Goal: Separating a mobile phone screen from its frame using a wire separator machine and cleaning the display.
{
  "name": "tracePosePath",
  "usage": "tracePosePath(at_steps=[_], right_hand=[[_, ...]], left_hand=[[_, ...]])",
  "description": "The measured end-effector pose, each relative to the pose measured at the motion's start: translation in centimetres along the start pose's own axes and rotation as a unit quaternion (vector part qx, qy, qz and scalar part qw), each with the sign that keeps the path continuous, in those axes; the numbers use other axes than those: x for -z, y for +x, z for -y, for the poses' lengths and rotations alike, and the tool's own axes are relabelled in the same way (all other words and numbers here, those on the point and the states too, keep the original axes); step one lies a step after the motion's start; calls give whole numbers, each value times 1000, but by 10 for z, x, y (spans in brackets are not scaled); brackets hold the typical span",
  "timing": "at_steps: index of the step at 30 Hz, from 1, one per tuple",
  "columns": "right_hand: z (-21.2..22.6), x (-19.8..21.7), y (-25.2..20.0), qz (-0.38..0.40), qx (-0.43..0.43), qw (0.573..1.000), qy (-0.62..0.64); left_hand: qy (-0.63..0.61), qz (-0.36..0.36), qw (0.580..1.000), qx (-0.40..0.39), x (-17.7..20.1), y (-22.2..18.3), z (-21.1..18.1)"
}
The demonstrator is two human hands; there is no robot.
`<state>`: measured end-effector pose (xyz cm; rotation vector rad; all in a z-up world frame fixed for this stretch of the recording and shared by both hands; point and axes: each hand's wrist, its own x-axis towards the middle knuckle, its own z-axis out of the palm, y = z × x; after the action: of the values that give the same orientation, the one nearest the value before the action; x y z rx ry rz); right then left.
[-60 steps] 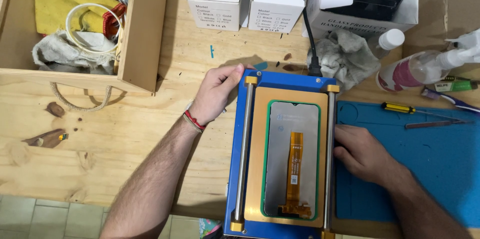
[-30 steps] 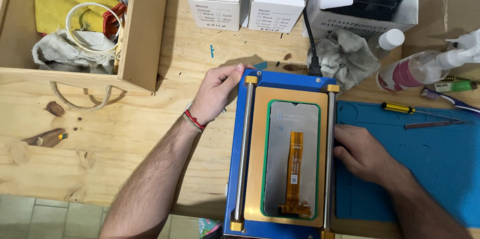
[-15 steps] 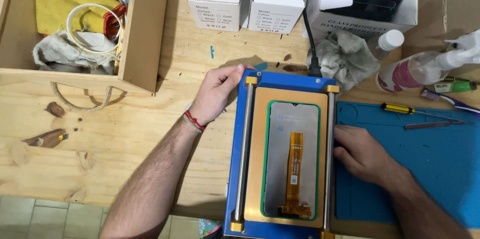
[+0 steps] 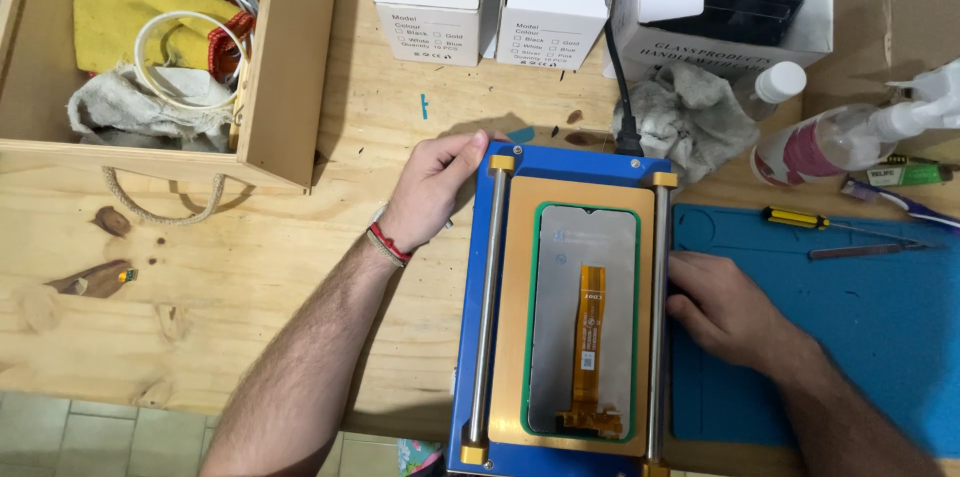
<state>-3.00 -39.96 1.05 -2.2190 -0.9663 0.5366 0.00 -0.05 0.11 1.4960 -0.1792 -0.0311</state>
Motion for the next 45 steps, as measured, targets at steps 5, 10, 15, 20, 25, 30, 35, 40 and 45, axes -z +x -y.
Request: tracePosePath(at_steps=[5,10,15,20,25,30,35,40,45], right_hand=[[1,0,0,-2,6,1000,-6],[1,0,0,-3,10,1000,-9],[-1,0,0,0,10,1000,-17],[0,-1,0,-4,0,1000,-9],[2,0,2,-10,-1,1000,1],[1,-2,2,-17,19,999,24],[10,1,6,-22,6,999,27],[11,3,7,-21,18,999,20],[10,4,7,-17,50,998,18]], left_hand=[[-8,-2,1000,2,0,0,1],[5,0,1000,2,0,0,-1],[15,-3,1000,2,1,0,2],[137,-75,985,-71,-3,-13,-54],[248,-154,947,-131,-50,-67,-163],[709,93,683,-150,-127,-118,-144],[647,9,752,-125,-161,-106,-125],[673,-41,734,-78,-176,-91,-113],[700,-28,707,-95,-177,-91,-102]])
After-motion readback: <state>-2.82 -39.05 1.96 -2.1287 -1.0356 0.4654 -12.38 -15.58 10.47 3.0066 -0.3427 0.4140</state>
